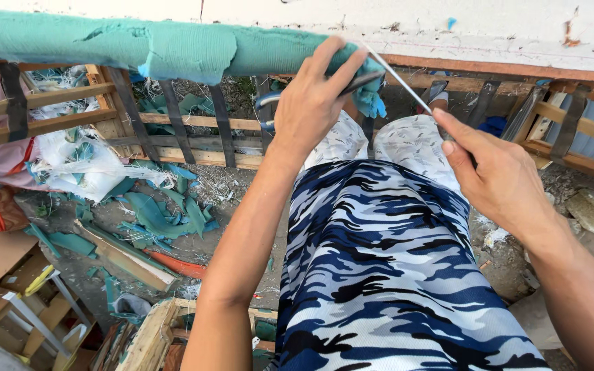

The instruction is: The person removes old green foam and fabric from a curved wooden furniture frame, working along the edge. They pull the foam loose by hand, cut it with a knife and scissors, and pry sections off using pliers, letting the stripped pieces fall to the ground.

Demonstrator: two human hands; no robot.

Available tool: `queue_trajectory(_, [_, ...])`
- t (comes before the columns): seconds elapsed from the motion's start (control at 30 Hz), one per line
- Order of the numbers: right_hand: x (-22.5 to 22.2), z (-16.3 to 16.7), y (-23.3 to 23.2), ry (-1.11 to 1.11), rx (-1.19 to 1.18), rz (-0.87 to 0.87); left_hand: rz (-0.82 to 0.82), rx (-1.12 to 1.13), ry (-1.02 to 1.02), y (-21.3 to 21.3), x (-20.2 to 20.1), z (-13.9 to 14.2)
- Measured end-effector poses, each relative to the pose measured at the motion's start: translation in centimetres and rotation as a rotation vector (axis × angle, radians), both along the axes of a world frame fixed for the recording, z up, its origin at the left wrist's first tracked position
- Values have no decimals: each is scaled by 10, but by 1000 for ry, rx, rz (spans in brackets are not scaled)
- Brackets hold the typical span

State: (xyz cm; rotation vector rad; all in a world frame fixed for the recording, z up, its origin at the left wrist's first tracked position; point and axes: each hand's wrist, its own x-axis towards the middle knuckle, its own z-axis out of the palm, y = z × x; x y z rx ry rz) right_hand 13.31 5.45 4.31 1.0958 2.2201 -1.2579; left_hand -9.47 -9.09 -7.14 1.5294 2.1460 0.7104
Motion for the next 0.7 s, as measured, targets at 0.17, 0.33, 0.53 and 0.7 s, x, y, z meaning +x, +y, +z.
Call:
queue_trajectory(0.17, [-4,9,8,-186,-69,52,-23,217,-10,-16,-6,-31])
queue_trajectory(0.33, [-4,12,16,-108,-122,35,-51,157,13,-22,-5,-38])
queue_trajectory(0.53, [-11,20,35,-239,-105,195,-49,94,58,-19,-5,-25])
queue_trajectory(0.7, [-16,11,41,-585,-243,240,-65,84,56,-18,-3,-26])
